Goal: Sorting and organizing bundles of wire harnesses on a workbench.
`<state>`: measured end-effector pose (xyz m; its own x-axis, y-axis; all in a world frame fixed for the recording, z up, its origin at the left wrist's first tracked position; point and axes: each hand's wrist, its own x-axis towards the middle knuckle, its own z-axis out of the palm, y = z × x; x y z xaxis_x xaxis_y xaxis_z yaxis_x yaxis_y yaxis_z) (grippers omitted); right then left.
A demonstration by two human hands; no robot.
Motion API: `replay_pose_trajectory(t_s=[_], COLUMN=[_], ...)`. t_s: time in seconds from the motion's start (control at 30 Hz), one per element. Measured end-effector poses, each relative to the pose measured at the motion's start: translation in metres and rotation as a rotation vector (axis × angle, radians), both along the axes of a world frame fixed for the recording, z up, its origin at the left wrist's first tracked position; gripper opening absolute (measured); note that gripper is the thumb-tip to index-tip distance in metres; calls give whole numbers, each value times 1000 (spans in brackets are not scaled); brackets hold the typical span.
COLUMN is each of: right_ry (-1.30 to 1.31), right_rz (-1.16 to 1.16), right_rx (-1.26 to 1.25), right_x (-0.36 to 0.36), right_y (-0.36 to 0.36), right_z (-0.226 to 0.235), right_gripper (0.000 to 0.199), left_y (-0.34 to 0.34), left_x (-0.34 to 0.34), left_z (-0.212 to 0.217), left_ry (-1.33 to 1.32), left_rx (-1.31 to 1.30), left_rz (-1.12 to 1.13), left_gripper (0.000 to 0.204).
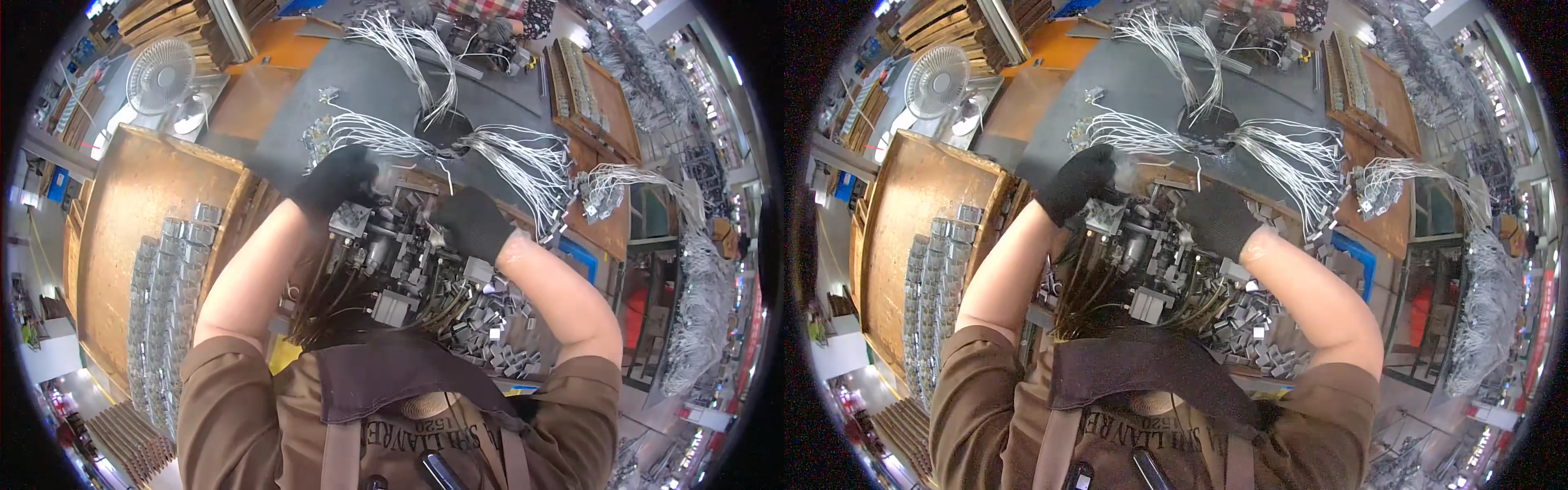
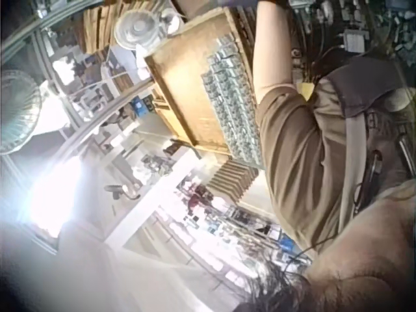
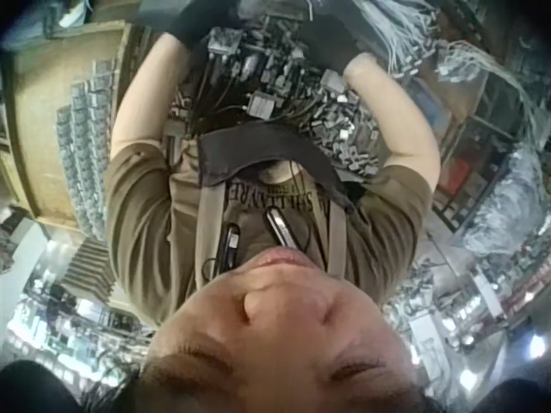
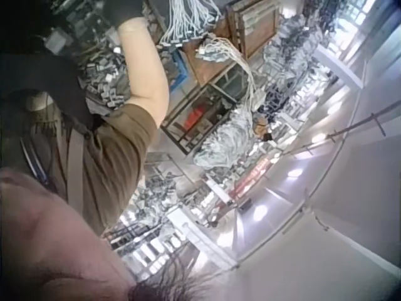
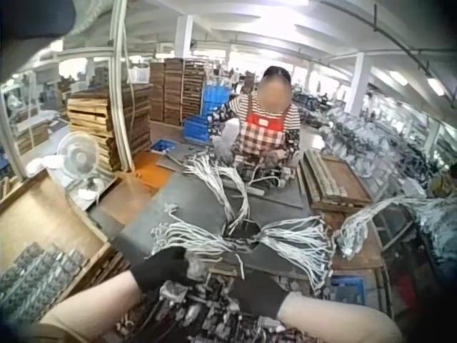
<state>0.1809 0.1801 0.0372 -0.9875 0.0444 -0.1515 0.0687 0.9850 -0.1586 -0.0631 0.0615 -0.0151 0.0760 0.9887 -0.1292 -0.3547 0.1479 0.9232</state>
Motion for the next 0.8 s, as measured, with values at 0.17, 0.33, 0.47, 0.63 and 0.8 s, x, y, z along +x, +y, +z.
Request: replay_pose_trajectory(t_s=[0.17,0.33,0.47,0.63,0.8], right_ry=[185,17,30,31,-16], right_rz=[-95,-193,-203,-188,-191], right_rx=[70,-180,-376,-361,-391], right_x=[-16,3,7,7,10], right_y=[-13,-18,-20,-18,-16], right_z=[-18,-3,-14,-17,-26], right_gripper=[37,67,72,69,67], left_y=[-18,-55,-51,-56,-56], left_x=[52,105,111,113,112], left_z=[-23,-6,-31,-42,-37], left_ry=[757,1268,1004,803,796], left_rx=[65,232,243,40,97], left_rz=[375,261,331,280,286], left_gripper=[45,55,55,55,58])
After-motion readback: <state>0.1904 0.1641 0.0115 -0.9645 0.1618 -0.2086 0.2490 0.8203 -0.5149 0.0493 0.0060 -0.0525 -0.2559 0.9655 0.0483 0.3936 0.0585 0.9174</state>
